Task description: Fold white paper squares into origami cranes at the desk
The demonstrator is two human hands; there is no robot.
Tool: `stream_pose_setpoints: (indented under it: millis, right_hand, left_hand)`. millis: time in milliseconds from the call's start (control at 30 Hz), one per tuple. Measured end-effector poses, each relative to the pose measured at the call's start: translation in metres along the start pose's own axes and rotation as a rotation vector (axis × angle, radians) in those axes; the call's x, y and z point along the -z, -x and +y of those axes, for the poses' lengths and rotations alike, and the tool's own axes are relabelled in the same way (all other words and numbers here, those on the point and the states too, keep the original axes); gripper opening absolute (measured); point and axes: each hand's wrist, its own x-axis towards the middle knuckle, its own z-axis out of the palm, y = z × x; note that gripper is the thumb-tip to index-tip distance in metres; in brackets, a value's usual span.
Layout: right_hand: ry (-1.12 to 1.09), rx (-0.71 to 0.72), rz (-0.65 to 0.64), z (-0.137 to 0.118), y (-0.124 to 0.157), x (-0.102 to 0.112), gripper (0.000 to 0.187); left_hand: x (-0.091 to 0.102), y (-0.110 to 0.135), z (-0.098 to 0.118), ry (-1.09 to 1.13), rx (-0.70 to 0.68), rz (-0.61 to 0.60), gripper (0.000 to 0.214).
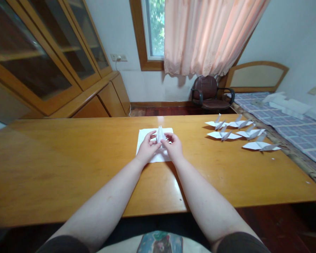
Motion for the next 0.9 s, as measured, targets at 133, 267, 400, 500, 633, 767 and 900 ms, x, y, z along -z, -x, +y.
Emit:
stream_pose_setpoints:
  millis: [133, 267, 400, 500, 633, 767, 900]
  right_hand:
    - [-0.022, -0.005, -0.005, -0.002, 0.001, 0.0, 0.037]
    - [-0.134, -0.077, -0.042, -0.004, 0.001, -0.001, 0.033]
    - [-0.182, -0.166, -0.091, -0.004, 0.002, -0.002, 0.033]
    - [-0.229, -0.211, -0.113, -0.005, 0.002, -0.003, 0.033]
    - [-0.209, -0.199, -0.119, -0.006, 0.002, -0.003, 0.032]
    - [-0.195, -0.217, -0.114, -0.007, 0.001, -0.001, 0.032]
    - [-0.232, -0.25, -0.098, -0.008, 0.001, 0.001, 0.034]
  left_hand:
    - [0.001, -0.003, -0.003, -0.001, -0.009, 0.019, 0.046]
    - [0.005, -0.008, -0.006, 0.019, 0.008, 0.077, 0.043]
    - [0.006, -0.009, -0.006, 0.021, -0.016, 0.06, 0.043]
    - [0.006, -0.009, -0.008, 0.021, -0.038, 0.058, 0.036]
    - [0.007, -0.009, -0.01, 0.019, 0.032, 0.07, 0.028]
    - [0.007, -0.008, -0.01, 0.007, 0.089, -0.024, 0.022]
    - [0.006, -0.009, -0.014, 0.02, 0.046, -0.084, 0.026]
